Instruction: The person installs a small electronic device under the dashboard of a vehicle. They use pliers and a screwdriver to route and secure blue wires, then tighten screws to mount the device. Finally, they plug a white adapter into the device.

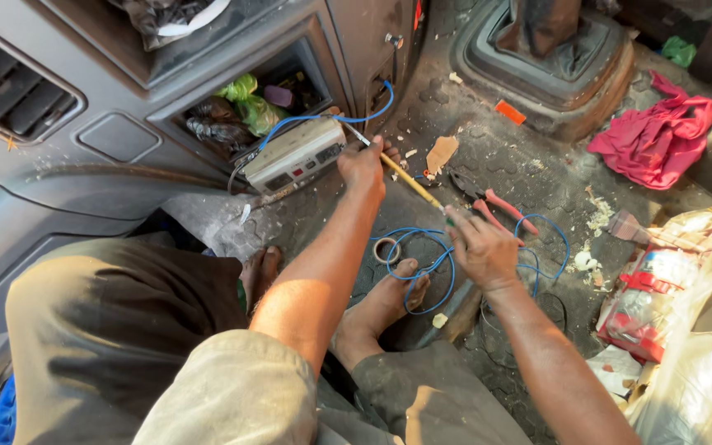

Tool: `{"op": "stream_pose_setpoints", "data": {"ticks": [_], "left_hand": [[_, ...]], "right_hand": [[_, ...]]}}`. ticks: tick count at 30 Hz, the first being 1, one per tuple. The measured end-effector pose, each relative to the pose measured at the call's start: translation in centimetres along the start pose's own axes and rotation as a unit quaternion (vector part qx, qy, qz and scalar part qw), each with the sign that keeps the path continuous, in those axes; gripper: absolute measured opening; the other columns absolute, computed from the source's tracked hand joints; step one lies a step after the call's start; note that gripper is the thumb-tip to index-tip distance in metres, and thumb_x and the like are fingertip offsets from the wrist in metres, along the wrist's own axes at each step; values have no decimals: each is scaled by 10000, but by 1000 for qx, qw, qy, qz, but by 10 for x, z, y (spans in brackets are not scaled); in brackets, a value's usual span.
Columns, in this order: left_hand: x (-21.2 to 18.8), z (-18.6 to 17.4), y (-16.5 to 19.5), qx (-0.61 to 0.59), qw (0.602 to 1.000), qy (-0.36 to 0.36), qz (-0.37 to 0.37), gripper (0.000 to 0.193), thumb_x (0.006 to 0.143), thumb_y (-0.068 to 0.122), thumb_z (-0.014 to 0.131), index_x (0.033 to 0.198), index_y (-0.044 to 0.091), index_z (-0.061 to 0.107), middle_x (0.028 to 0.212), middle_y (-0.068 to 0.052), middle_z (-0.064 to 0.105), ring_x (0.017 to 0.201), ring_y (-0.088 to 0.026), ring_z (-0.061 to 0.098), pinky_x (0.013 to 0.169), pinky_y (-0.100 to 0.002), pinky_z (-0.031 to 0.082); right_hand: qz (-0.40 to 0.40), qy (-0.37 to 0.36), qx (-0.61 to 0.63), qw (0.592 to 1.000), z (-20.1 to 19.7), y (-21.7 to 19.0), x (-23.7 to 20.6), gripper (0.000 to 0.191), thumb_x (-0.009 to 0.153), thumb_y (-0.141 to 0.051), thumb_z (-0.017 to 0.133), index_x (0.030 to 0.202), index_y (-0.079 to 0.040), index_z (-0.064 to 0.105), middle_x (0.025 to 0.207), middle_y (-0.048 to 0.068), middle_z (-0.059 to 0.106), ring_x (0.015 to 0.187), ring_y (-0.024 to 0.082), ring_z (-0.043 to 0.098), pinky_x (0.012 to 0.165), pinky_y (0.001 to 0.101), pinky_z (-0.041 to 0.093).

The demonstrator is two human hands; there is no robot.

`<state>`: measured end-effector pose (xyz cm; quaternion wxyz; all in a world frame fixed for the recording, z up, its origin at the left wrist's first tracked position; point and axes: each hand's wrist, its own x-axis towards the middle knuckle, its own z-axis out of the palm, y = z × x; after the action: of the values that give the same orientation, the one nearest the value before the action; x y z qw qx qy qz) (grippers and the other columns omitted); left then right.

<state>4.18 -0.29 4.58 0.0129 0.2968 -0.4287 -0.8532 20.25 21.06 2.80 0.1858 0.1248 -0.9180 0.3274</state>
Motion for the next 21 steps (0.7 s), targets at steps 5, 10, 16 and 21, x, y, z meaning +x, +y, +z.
{"op": "stream_pose_setpoints", "data": {"ticks": [5,10,16,21], "left_hand": [[-1,-2,7,3,1000,-2,-14,112,959,15,644,959,-86,598,774,-165,675,595,-272,684,525,-422,615],[0,0,10,2,1000,-13,-8,88,954,14,627,969,-71,611,784,-173,694,593,-273,696,524,-405,618],[-3,1,10,24,999,-35,-21,105,973,34,632,955,-58,584,769,-176,685,583,-281,686,502,-407,583],[-53,-31,-4,116,990,-65,-40,156,964,66,693,995,-68,619,748,-179,681,579,-269,666,467,-384,512]], "right_hand": [[431,-203,500,724,-7,12,19,363,950,-247,725,1287,-112,727,898,60,743,691,79,633,526,214,421],[133,-112,93,980,5,2,4,371,927,-266,747,1258,-101,710,1057,147,777,959,202,743,817,355,563],[72,-135,58,987,-11,-10,10,398,935,-270,737,1289,-92,694,1040,125,767,937,208,724,789,350,555],[382,-406,183,810,-72,-42,15,428,939,-254,677,1333,-115,585,836,73,650,665,151,638,570,339,532]]}}
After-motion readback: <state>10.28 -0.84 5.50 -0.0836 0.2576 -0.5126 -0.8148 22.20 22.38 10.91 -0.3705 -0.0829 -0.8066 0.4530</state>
